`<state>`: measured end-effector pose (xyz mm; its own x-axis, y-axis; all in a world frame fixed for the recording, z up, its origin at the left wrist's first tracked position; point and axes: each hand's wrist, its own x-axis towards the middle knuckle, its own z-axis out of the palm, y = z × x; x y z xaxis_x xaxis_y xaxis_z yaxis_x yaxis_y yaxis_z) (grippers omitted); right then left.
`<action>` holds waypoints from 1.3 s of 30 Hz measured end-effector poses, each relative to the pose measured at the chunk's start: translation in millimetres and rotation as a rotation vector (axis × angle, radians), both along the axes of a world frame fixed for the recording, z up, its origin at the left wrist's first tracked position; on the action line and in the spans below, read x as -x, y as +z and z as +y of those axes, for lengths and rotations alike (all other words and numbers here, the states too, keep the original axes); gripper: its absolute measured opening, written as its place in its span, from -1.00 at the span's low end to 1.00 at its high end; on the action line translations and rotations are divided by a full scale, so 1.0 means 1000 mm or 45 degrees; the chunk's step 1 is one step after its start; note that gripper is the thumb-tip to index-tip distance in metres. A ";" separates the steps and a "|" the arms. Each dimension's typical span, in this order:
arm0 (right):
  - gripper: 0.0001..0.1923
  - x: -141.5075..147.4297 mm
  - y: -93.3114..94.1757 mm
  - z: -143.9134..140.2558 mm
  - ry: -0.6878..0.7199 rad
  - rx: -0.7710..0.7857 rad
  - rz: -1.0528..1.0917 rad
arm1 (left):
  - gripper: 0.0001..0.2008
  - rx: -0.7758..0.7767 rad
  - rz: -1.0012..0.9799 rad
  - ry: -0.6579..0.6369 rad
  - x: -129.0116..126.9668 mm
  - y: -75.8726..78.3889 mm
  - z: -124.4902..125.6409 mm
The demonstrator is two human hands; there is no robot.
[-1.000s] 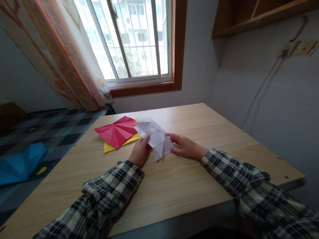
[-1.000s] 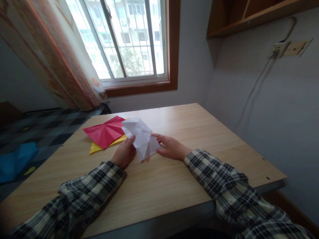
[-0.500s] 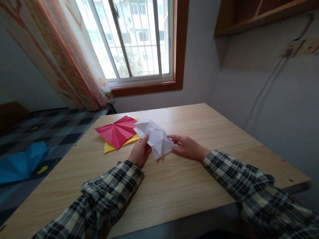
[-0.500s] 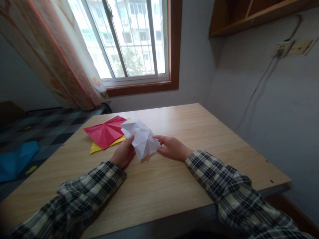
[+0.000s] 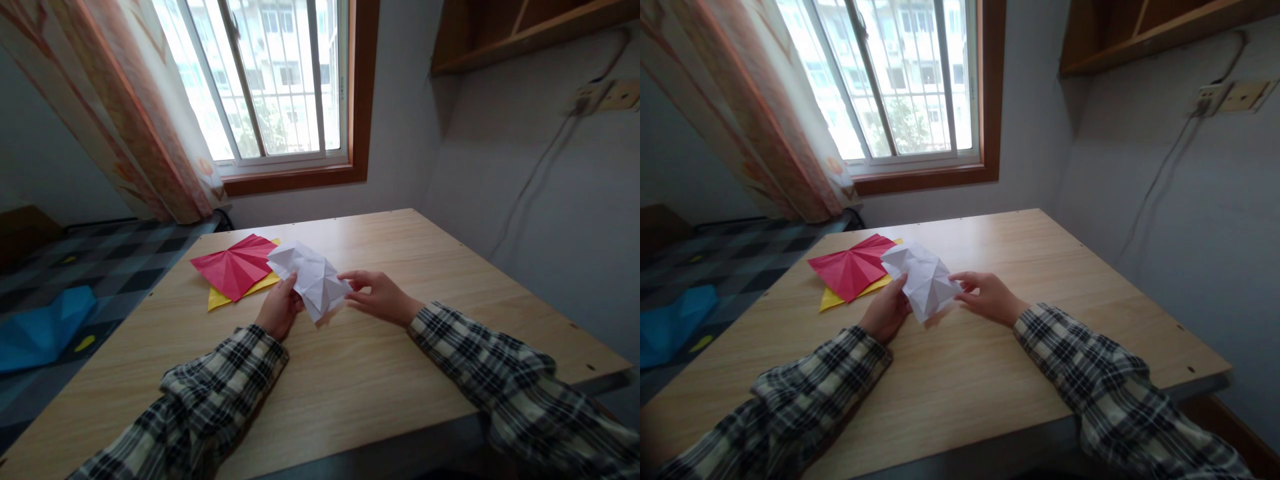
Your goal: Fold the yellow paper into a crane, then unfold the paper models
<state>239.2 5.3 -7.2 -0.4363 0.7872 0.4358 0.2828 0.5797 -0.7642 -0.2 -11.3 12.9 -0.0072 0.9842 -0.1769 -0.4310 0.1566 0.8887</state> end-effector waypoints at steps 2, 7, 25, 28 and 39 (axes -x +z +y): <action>-0.61 0.001 -0.001 0.001 0.040 0.103 0.107 | -0.83 0.012 -0.005 0.006 -0.001 0.002 -0.001; -0.62 0.002 -0.003 0.005 0.169 0.409 0.417 | -0.78 -0.029 0.013 -0.049 -0.001 0.002 -0.002; -0.65 0.004 0.001 0.012 0.002 0.740 0.770 | -0.58 -0.207 0.055 -0.048 0.003 -0.015 0.002; -0.64 0.003 0.001 0.013 -0.051 0.724 0.754 | -0.62 -0.195 0.088 -0.035 0.002 -0.014 0.001; -0.26 0.006 -0.013 0.011 0.213 0.536 0.348 | -0.56 -0.239 0.092 -0.037 -0.001 -0.010 -0.001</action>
